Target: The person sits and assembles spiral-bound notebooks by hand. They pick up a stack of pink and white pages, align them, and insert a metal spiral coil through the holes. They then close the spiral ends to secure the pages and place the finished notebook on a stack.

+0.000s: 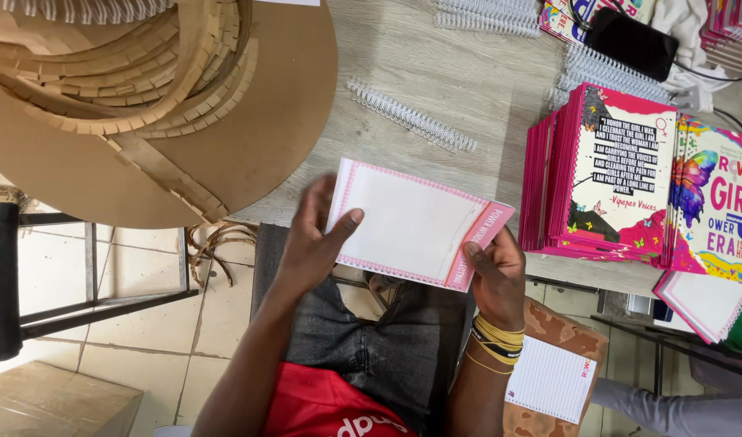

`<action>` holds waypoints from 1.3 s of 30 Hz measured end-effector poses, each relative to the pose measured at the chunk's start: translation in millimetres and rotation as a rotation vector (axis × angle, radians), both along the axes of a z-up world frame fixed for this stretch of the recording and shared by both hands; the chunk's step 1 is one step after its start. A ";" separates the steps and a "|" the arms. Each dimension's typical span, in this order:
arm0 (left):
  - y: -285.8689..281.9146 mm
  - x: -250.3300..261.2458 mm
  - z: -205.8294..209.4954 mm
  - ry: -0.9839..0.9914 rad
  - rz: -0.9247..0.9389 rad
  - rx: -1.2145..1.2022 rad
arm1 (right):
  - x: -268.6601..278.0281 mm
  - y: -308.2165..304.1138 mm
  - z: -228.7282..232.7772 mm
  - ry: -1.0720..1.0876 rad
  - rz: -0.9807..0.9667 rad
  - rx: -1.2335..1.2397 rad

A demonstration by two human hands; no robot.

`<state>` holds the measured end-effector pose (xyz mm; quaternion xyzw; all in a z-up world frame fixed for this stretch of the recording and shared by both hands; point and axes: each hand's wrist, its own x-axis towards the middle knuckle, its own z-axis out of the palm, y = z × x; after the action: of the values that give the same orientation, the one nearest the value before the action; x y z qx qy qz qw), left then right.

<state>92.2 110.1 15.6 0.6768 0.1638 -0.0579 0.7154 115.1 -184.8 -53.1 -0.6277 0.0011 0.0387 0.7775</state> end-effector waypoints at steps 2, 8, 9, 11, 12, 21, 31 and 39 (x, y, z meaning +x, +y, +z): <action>2.9 0.9 -21.0 -0.109 -0.058 -0.070 | 4.2 8.9 13.5 -0.003 0.005 -0.004; -9.7 19.4 -42.5 -0.353 0.040 -0.024 | 23.9 0.6 -10.9 -0.267 -0.104 -0.112; -12.1 22.5 -28.9 -0.418 0.064 -0.019 | 23.7 -5.5 -18.9 -0.297 -0.138 -0.083; -11.6 25.0 -23.3 -0.454 0.047 -0.022 | 23.0 9.0 -2.8 -0.317 -0.153 -0.079; -10.4 27.9 -19.7 -0.498 0.035 -0.022 | 25.3 17.3 5.9 -0.346 -0.162 -0.071; -14.6 24.8 -17.9 -0.508 0.090 -0.064 | 22.2 40.7 21.0 -0.343 -0.112 -0.061; -19.8 26.0 -23.9 -0.542 0.091 -0.016 | 19.5 45.2 21.8 -0.320 -0.049 -0.182; -18.9 25.5 -22.9 -0.558 0.079 0.026 | 19.9 50.5 40.0 -0.342 -0.032 -0.248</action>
<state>117.7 91.3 -7.3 0.6688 -0.0127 0.1606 0.7258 135.0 -134.3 -13.1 -0.7158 -0.1162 -0.0809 0.6838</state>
